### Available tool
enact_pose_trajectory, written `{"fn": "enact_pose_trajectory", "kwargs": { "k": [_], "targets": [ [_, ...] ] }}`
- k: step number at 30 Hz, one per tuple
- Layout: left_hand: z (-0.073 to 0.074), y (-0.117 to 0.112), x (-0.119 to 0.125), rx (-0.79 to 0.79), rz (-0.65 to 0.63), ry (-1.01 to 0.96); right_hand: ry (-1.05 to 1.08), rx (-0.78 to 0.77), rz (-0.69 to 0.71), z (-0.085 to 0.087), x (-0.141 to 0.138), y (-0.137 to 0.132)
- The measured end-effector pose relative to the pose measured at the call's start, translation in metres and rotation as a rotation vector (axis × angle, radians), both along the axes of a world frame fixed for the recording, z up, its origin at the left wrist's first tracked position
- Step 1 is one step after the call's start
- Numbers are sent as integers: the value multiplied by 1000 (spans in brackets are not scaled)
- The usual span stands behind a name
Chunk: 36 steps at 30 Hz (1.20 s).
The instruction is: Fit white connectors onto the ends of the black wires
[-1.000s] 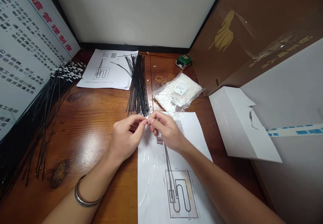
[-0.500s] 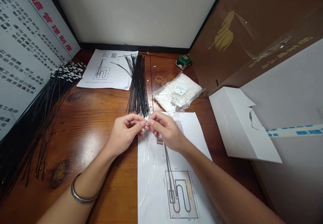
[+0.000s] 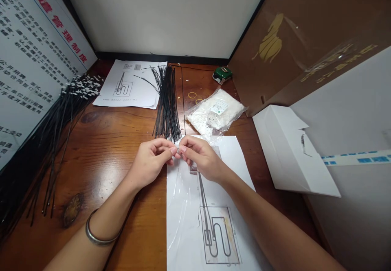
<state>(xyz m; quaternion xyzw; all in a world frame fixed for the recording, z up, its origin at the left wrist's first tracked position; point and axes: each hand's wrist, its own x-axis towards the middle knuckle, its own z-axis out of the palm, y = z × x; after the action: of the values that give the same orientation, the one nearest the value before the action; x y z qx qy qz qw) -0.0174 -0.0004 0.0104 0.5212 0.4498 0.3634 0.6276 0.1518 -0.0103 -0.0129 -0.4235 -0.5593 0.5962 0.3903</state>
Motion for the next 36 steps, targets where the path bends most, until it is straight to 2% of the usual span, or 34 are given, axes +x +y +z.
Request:
{"fn": "enact_pose_trajectory", "kwargs": {
  "k": [28, 36],
  "targets": [
    [-2, 0, 0, -11, -32, -15, -59, 34, 20, -1, 1, 1],
    [-1, -1, 0, -2, -3, -24, 52, -11, 11, 1, 0, 3]
  ]
}}
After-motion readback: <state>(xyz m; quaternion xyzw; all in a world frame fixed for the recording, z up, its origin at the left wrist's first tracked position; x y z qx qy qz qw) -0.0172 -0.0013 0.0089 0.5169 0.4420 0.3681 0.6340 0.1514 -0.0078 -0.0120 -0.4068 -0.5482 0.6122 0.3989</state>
